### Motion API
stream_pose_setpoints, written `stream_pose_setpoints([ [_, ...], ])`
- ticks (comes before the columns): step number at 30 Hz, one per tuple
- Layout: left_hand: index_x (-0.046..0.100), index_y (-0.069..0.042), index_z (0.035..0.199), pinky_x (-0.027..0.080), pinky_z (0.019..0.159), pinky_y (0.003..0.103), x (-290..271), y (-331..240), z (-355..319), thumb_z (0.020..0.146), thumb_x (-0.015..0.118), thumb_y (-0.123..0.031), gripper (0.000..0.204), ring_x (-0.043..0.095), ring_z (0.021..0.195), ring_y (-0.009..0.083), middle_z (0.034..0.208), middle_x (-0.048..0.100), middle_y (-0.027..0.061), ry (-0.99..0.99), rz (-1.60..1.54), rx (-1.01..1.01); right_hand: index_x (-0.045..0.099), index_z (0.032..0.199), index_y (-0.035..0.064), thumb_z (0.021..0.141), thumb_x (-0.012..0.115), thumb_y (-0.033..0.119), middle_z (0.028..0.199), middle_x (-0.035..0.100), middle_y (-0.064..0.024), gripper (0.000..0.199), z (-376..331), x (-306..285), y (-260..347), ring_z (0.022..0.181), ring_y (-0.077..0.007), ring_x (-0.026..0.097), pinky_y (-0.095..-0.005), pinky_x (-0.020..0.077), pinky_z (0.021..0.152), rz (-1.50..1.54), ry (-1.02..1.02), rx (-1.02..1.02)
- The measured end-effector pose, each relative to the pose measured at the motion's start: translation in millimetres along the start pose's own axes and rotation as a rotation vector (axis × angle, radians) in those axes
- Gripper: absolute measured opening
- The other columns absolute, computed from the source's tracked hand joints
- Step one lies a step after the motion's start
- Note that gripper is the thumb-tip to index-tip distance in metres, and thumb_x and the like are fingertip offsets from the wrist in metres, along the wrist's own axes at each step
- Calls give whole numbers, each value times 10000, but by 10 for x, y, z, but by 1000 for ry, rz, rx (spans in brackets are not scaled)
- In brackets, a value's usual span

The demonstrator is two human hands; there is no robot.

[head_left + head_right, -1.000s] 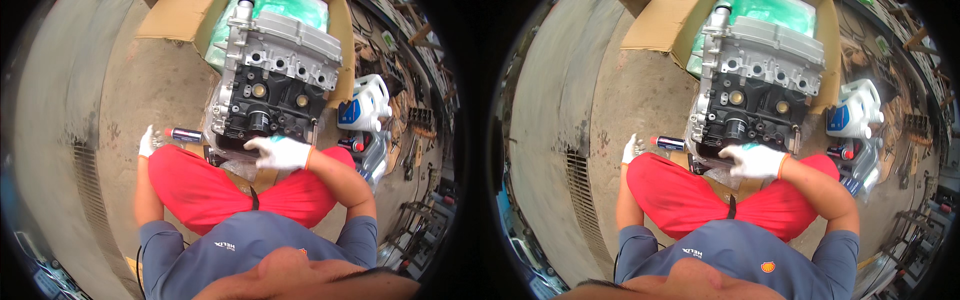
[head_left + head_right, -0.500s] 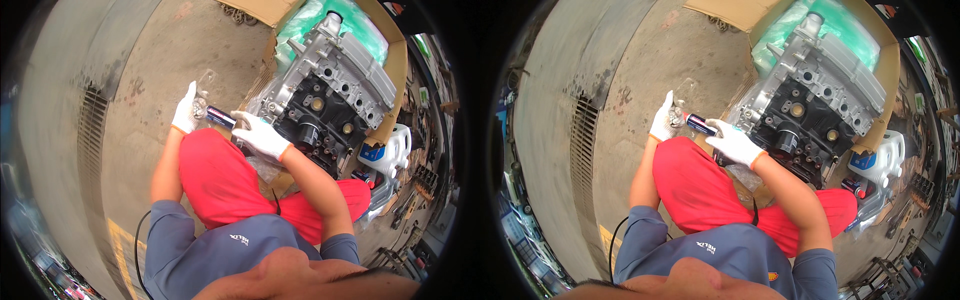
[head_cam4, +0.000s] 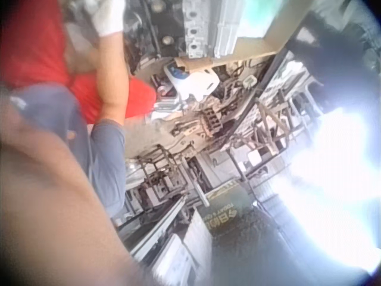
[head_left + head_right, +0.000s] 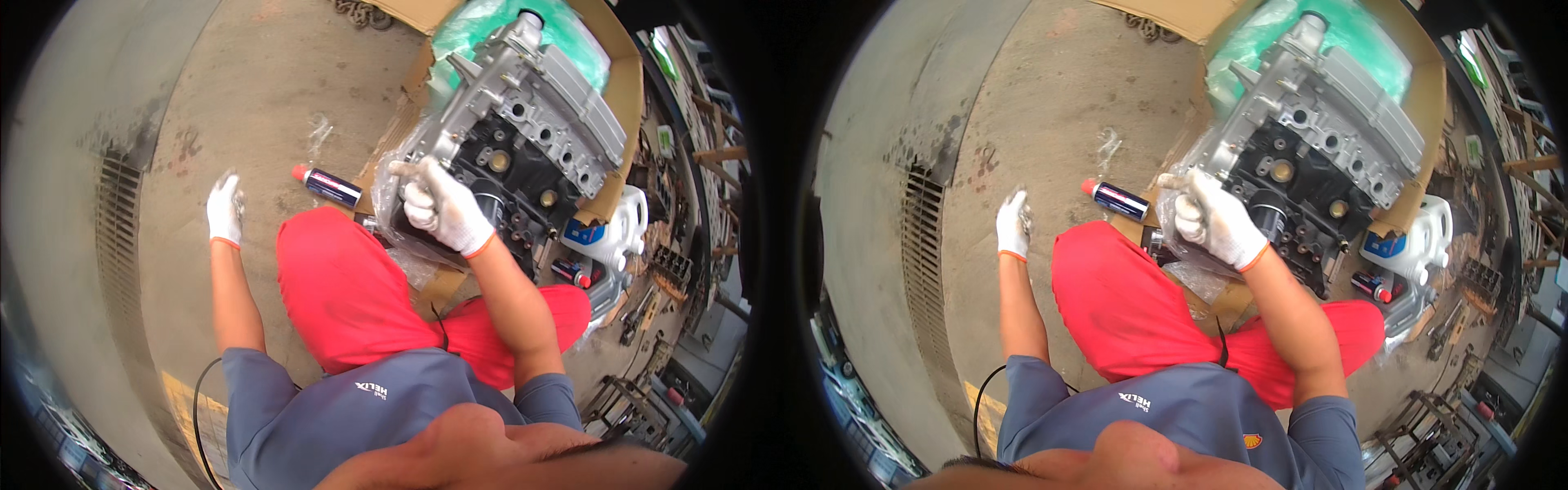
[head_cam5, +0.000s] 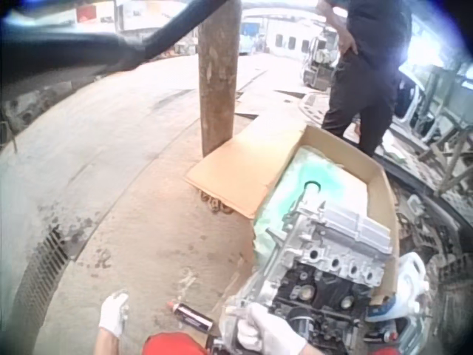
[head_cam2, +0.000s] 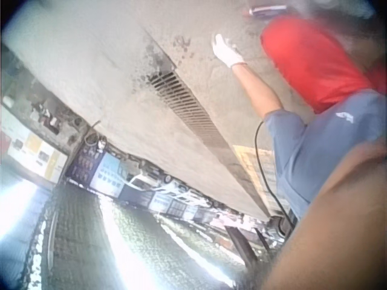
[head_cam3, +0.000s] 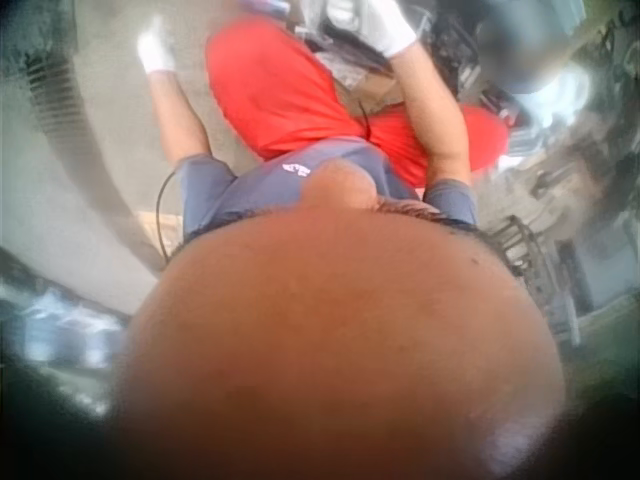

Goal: The person uses a power tool to tighten bolts on an engine block, then unpacks a new cylinder head and installs it onto the block, securing it with bolts.

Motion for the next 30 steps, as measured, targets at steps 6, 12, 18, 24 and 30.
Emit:
stream_pose_setpoints([
  [6, 742, -5, 1118, 295, 417, 219, 2024, -1352, -1475, 1101, 561, -414, 447, 401, 440, 42, 647, 544, -53, 720, 111, 88, 624, 1324, -27, 1068, 452, 676, 760, 501, -18, 769, -593, -80, 633, 646, -150, 507, -240, 374, 524, 48, -162, -85],
  [12, 715, -39, 1059, 383, 472, 203, 3230, -842, -3023, 1089, 553, -511, 500, 519, 550, 83, 745, 625, 7, 1056, 32, -319, 607, 1348, -29, 1104, 457, 588, 943, 629, -58, 680, -1499, -126, 1219, 885, -216, 650, -239, 499, 635, 74, -59, -269],
  [18, 633, -129, 1205, 563, 722, 320, 3824, -54, -4070, 1108, 510, -444, 352, 686, 877, 178, 997, 697, 39, 1160, -346, -774, 565, 1409, -25, 1045, 595, 134, 1189, 660, -109, 398, -2095, -113, 1379, 971, -204, 690, -295, 562, 755, -120, -188, -370],
  [24, 597, -81, 1276, 616, 806, 429, 4166, 408, -4095, 1127, 394, -358, 375, 703, 940, 232, 1129, 688, 76, 1245, -384, -721, 543, 1423, -59, 954, 606, -5, 1395, 632, -188, 476, -2256, -440, 1238, 1337, -320, 626, -389, 548, 1047, -203, -88, -445],
  [30, 651, -30, 1129, 527, 648, 316, 4250, 527, -4251, 1056, 603, -312, 295, 675, 791, 203, 938, 699, 84, 1225, -142, -721, 529, 1435, -65, 1067, 587, 145, 1462, 586, -198, 428, -2477, -650, 1425, 1411, -334, 544, -476, 468, 1168, 150, 48, -630],
])
Point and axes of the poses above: each hand's wrist, its own z-axis towards the middle knuckle, its own x-axis out of the palm, y = z × x, the point moved 9 cm from there along z, towards the middle knuckle
